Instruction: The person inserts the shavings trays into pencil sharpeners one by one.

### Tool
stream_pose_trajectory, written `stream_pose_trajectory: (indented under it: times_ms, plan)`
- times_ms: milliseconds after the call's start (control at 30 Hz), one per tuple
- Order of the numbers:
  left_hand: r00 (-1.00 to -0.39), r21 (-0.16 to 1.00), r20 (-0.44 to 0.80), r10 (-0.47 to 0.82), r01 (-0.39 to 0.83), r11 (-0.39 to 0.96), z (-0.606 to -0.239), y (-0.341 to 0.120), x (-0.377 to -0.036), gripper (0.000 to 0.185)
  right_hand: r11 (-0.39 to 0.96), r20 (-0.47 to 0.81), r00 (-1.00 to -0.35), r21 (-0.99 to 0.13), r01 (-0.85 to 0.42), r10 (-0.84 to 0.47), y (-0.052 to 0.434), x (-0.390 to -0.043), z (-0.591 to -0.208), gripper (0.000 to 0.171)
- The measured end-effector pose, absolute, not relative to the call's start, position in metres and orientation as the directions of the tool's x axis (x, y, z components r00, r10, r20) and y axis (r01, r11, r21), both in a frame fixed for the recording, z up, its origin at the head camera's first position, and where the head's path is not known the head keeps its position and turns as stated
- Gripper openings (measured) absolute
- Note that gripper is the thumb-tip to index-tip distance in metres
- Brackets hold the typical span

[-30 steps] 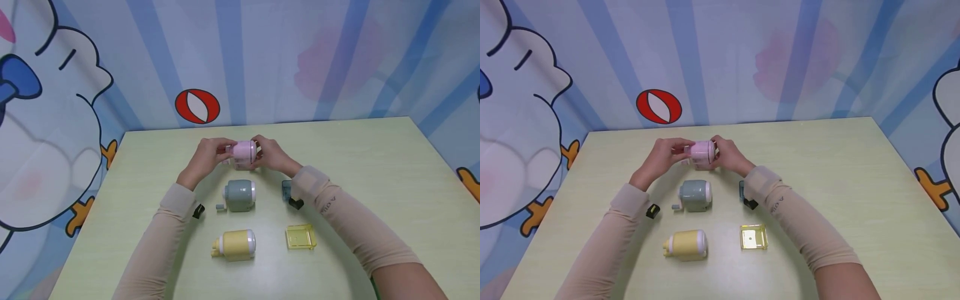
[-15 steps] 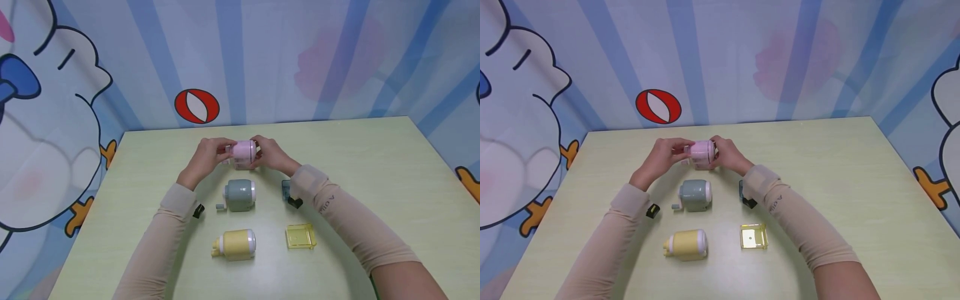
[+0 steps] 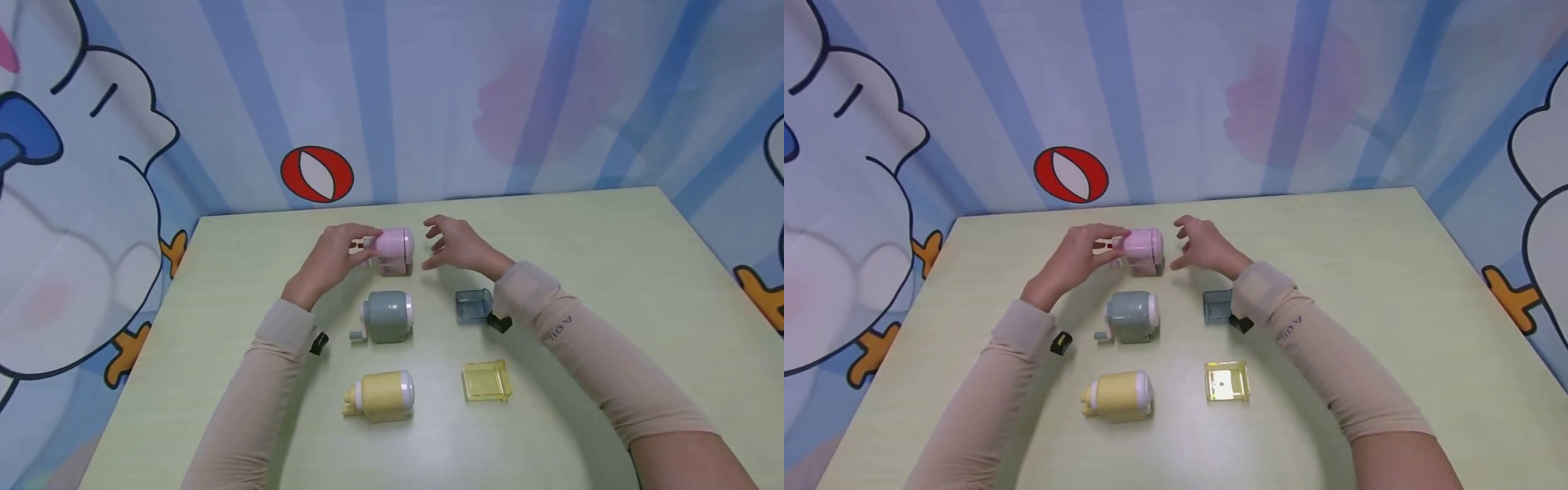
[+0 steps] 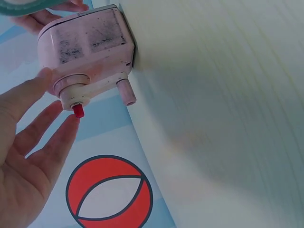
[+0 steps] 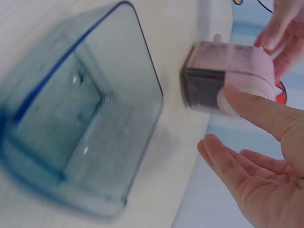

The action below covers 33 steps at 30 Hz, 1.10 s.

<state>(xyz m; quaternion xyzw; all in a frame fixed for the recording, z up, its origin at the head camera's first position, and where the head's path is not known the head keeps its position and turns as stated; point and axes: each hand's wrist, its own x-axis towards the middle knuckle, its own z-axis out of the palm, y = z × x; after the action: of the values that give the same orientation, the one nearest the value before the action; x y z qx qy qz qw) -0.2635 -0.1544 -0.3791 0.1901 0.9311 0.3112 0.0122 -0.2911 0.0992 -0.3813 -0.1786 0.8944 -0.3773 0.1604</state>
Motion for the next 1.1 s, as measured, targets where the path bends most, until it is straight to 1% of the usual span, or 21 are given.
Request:
stream_pose_trajectory:
  times_ms: [100, 233, 333, 467, 633, 800, 967, 1100]
  plan:
    - [-0.926, 0.558, 0.115, 0.360, 0.360, 0.747, -0.376, -0.158, -0.261, 0.042, 0.645, -0.144, -0.882, -0.735, -0.209, -0.449, 0.113, -0.288, -0.376, 0.079]
    - [-0.917, 0.536, 0.150, 0.369, 0.389, 0.749, -0.370, -0.164, -0.255, 0.044, 0.632, -0.109, -0.878, -0.736, -0.244, -0.465, 0.136, -0.281, -0.369, 0.069]
    - [-0.908, 0.537, 0.167, 0.383, 0.410, 0.737, -0.365, -0.169, -0.250, 0.044, 0.628, -0.092, -0.876, -0.732, -0.263, -0.474, 0.156, -0.275, -0.365, 0.061]
    - [-0.900, 0.553, 0.155, 0.407, 0.420, 0.720, -0.361, -0.176, -0.245, 0.044, 0.624, -0.085, -0.874, -0.733, -0.271, -0.478, 0.183, -0.265, -0.363, 0.055]
    - [-0.896, 0.592, 0.090, 0.434, 0.399, 0.700, -0.361, -0.184, -0.234, 0.048, 0.626, -0.087, -0.880, -0.735, -0.260, -0.468, 0.214, -0.250, -0.367, 0.053]
    - [-0.891, 0.632, 0.027, 0.453, 0.366, 0.683, -0.366, -0.189, -0.222, 0.050, 0.613, -0.082, -0.885, -0.750, -0.249, -0.459, 0.239, -0.234, -0.377, 0.055]
    - [-0.878, 0.641, 0.019, 0.478, 0.378, 0.668, -0.371, -0.192, -0.212, 0.050, 0.596, -0.082, -0.892, -0.770, -0.226, -0.444, 0.258, -0.220, -0.387, 0.058]
    - [-0.879, 0.656, 0.013, 0.477, 0.368, 0.659, -0.375, -0.194, -0.205, 0.055, 0.598, -0.093, -0.897, -0.774, -0.208, -0.432, 0.265, -0.213, -0.393, 0.059]
